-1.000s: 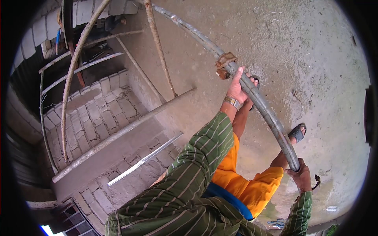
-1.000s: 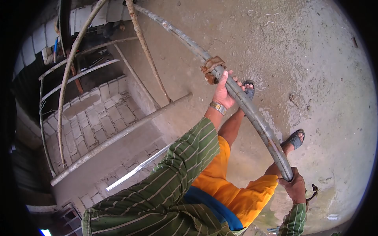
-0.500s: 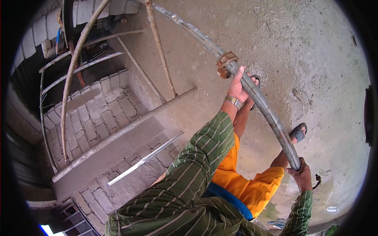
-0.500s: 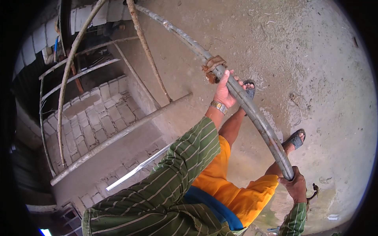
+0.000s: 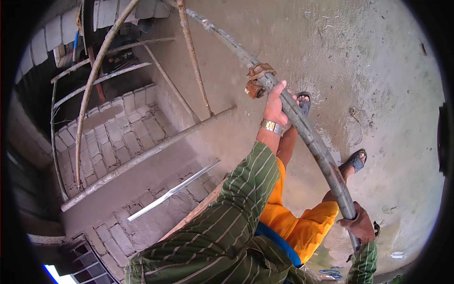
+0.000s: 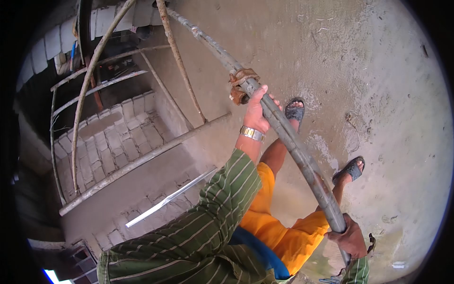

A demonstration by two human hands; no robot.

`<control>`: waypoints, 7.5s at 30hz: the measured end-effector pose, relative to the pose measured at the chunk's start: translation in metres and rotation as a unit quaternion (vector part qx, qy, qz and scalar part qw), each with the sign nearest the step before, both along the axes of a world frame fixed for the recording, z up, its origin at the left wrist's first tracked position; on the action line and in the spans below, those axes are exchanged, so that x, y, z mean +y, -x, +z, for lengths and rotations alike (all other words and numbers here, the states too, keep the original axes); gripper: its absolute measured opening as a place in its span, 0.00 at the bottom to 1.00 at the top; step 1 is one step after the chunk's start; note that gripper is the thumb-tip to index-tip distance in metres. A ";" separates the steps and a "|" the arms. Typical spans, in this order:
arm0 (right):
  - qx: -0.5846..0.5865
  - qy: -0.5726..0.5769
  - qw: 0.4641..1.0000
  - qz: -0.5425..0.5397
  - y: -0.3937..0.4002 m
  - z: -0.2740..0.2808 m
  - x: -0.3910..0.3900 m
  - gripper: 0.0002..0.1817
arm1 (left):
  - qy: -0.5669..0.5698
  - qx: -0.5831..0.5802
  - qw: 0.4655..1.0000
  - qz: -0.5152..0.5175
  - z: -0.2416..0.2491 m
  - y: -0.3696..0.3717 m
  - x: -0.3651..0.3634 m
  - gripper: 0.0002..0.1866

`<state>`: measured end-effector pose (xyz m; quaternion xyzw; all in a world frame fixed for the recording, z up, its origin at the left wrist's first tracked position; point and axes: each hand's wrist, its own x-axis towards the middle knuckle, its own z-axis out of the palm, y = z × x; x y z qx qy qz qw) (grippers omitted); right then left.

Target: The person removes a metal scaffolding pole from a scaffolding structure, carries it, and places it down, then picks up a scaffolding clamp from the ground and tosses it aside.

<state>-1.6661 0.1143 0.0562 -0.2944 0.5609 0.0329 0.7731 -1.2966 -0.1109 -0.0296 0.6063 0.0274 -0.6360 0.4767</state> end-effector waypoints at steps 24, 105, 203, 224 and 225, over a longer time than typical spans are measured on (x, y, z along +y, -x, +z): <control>-0.035 -0.016 0.999 0.028 -0.033 0.083 0.015 0.29 | 0.012 0.077 0.997 0.016 0.072 -0.024 0.031 0.15; -0.112 -0.164 0.979 0.045 0.149 0.064 0.158 0.25 | -0.043 -0.019 0.999 -0.025 0.081 0.141 0.160 0.17; 0.154 0.036 0.979 0.127 0.043 0.169 -0.106 0.25 | 0.323 0.322 0.888 0.057 0.022 -0.056 -0.142 0.15; 0.231 0.191 0.947 0.114 0.036 0.099 -0.019 0.22 | 0.106 0.035 0.994 -0.012 0.023 -0.039 -0.099 0.11; 0.286 0.272 0.908 0.140 0.026 0.109 -0.014 0.22 | 0.135 0.109 0.985 0.002 0.021 -0.044 -0.100 0.11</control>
